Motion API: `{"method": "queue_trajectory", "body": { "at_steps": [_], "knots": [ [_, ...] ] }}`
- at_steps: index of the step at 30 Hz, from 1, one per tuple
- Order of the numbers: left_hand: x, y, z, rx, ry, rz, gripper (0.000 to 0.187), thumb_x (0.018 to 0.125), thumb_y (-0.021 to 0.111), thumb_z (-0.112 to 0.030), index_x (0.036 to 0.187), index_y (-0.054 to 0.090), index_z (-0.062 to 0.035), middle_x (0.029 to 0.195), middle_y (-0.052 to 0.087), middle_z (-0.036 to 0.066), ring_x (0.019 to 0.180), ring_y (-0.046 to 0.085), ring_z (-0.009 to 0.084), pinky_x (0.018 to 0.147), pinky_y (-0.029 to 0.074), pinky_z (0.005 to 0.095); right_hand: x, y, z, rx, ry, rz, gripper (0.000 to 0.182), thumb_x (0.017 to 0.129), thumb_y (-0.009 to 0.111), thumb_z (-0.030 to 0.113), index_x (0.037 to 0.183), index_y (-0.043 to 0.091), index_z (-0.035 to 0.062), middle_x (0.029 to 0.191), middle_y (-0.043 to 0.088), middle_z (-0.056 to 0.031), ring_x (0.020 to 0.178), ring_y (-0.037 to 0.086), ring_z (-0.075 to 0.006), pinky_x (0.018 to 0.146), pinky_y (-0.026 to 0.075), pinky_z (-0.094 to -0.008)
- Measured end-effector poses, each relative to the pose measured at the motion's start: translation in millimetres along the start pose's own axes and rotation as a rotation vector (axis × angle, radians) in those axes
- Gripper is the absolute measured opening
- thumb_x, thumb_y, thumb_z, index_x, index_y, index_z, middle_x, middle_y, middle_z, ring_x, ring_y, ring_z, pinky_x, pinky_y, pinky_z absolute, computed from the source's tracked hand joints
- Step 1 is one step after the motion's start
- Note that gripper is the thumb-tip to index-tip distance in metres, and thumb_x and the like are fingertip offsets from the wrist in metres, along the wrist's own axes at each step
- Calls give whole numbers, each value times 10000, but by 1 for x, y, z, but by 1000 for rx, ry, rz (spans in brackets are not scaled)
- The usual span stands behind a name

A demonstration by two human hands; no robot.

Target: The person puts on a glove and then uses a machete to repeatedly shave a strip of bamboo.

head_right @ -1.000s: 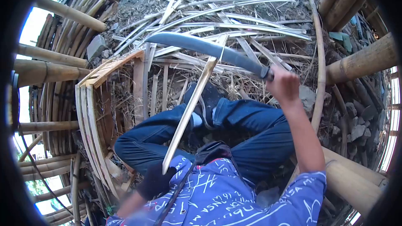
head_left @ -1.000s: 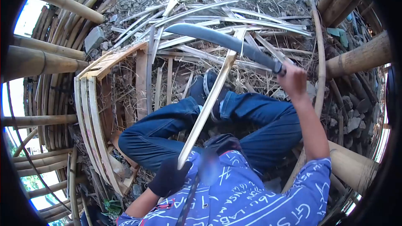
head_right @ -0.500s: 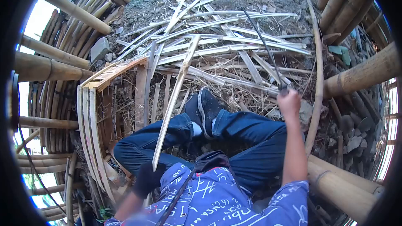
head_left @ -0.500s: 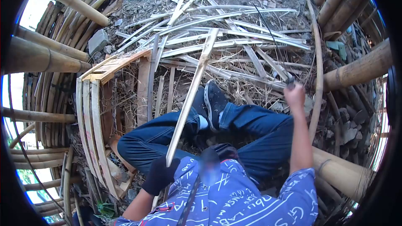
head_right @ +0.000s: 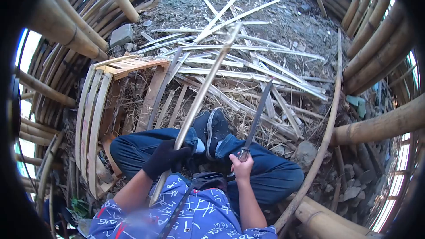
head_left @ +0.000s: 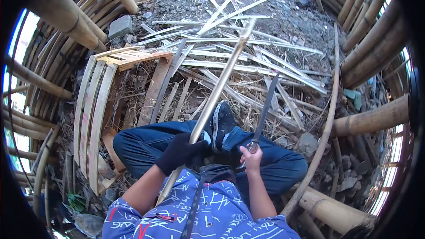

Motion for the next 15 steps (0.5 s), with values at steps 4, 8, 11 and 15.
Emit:
{"method": "queue_trajectory", "body": {
  "at_steps": [4,8,11,15],
  "knots": [
    [7,23,-24,5,74,66,283,830,677,-284,836,652,-2,593,608,39,460,567,92,417,433,233,-13,0,6,24,19,8,289,761,706,29,908,458,34,568,476,-14,366,448,-101,338,385,-251],
    [15,38,-23,122,55,96,365,776,731,-316,807,669,42,576,620,43,463,583,98,432,442,232,-32,9,27,214,28,-1,250,799,683,64,879,448,84,558,450,-6,369,426,-89,345,374,-254],
    [14,45,-21,187,68,145,391,756,748,-328,791,670,53,590,637,51,465,593,107,437,450,238,-42,17,67,318,-56,-17,232,831,665,57,884,443,100,595,473,-21,382,434,-84,348,378,-254],
    [10,52,-7,262,15,182,380,756,753,-329,850,689,34,571,635,66,451,592,108,418,460,258,-47,16,100,371,-158,-11,289,828,677,40,966,431,104,804,634,-125,405,471,-93,364,412,-248]
  ]
}}
Point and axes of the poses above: each hand's wrist, its own x-axis towards the middle knuckle, its own y-axis out of the palm, z = x × y, the point moved 8 cm from there along x, towards the middle knuckle
